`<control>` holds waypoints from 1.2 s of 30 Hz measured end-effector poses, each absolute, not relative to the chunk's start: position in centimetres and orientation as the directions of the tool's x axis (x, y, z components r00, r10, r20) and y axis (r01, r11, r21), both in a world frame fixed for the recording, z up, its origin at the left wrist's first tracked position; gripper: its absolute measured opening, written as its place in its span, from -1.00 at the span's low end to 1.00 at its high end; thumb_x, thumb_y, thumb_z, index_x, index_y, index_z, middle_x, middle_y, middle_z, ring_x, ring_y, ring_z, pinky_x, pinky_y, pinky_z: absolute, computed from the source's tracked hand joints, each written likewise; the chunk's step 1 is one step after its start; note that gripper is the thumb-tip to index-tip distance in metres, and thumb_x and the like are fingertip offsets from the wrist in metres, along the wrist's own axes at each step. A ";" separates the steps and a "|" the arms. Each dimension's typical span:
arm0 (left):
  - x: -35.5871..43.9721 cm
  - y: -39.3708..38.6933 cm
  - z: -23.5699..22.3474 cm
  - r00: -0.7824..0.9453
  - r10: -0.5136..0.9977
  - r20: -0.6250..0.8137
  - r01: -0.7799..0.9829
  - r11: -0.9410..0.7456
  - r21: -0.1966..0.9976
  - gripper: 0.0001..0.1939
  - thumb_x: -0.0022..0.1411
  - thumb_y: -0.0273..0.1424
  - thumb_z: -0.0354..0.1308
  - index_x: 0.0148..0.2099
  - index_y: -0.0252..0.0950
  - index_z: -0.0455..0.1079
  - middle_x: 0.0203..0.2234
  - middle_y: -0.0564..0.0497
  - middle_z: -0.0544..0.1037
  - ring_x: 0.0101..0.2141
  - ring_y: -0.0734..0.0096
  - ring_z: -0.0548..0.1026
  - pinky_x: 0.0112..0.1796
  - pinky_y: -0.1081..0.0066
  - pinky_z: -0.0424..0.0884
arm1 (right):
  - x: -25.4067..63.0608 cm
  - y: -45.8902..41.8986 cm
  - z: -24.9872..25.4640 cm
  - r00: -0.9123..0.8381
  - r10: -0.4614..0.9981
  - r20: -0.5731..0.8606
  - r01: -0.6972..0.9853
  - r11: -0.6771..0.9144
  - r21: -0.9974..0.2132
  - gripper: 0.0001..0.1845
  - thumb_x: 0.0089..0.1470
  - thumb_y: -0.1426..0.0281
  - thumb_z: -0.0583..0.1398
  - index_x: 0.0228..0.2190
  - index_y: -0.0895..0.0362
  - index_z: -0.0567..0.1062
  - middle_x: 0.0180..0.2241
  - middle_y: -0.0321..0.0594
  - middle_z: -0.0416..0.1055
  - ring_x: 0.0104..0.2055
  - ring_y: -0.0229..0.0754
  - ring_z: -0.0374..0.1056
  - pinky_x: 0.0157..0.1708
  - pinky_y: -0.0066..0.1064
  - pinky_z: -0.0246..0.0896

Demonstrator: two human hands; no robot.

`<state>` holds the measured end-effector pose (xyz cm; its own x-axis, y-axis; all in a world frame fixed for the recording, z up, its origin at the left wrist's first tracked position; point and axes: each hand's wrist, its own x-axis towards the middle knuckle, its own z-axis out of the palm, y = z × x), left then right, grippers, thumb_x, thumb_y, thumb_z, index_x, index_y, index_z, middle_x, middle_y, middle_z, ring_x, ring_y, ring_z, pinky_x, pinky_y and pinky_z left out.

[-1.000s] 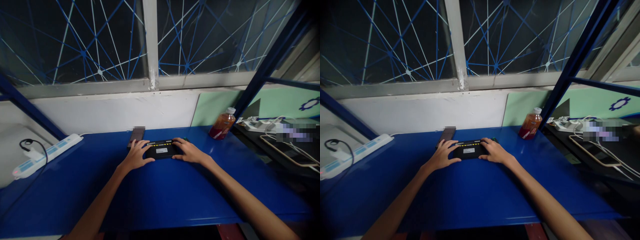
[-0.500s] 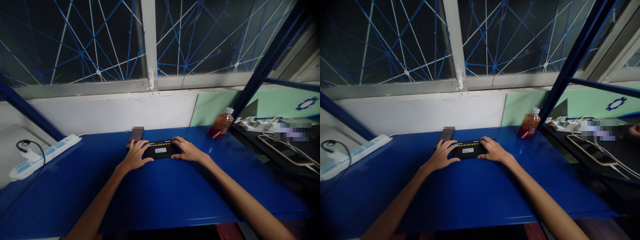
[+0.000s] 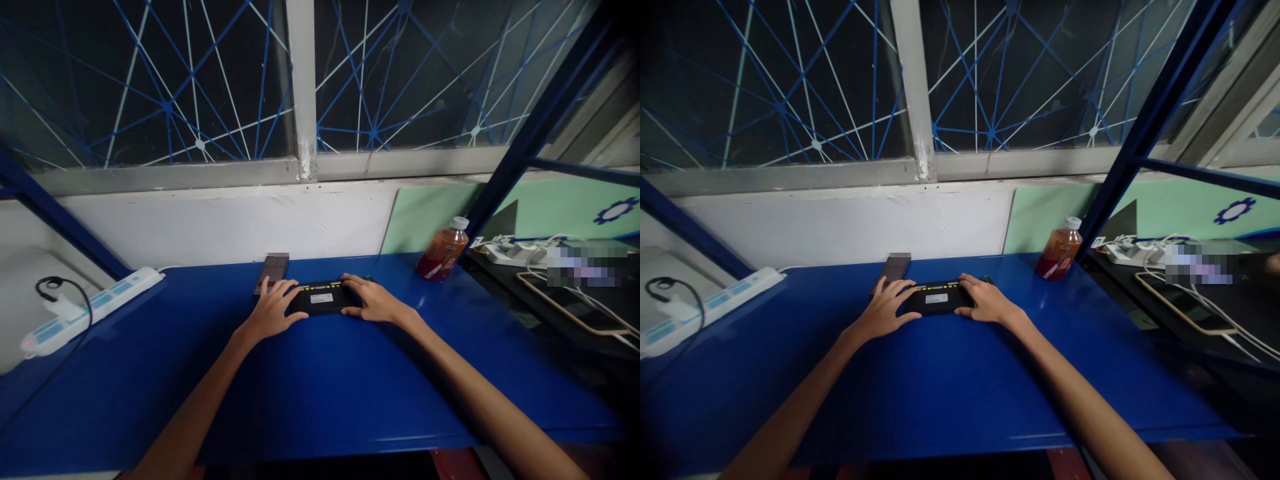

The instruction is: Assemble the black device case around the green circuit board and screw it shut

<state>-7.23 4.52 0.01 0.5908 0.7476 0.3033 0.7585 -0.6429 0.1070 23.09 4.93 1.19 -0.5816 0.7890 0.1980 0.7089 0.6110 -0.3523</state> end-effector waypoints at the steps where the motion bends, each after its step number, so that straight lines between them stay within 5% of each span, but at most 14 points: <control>1: -7.2 4.5 0.0 0.591 0.748 0.303 0.758 -0.643 0.107 -0.45 0.25 0.02 0.03 0.16 -0.16 0.25 0.14 -0.13 0.33 0.14 -0.01 0.26 0.18 -0.26 -0.26 | 23.1 4.9 1.1 -0.581 0.789 0.201 0.711 0.612 -0.347 -0.33 0.02 0.15 0.25 0.09 0.23 0.31 0.21 0.14 0.17 0.12 0.12 0.30 0.06 -0.07 0.24; 36: -7.3 4.5 0.0 0.574 0.759 0.307 0.757 -0.635 0.154 -0.42 0.16 0.01 0.13 0.14 -0.14 0.26 0.12 -0.12 0.34 0.13 -0.04 0.27 0.17 -0.26 -0.15 | 23.0 5.4 1.0 -0.612 0.750 0.248 0.682 0.661 -0.313 -0.31 -0.04 0.06 0.29 0.01 0.23 0.34 0.06 0.10 0.28 0.02 0.10 0.30 -0.01 -0.07 0.24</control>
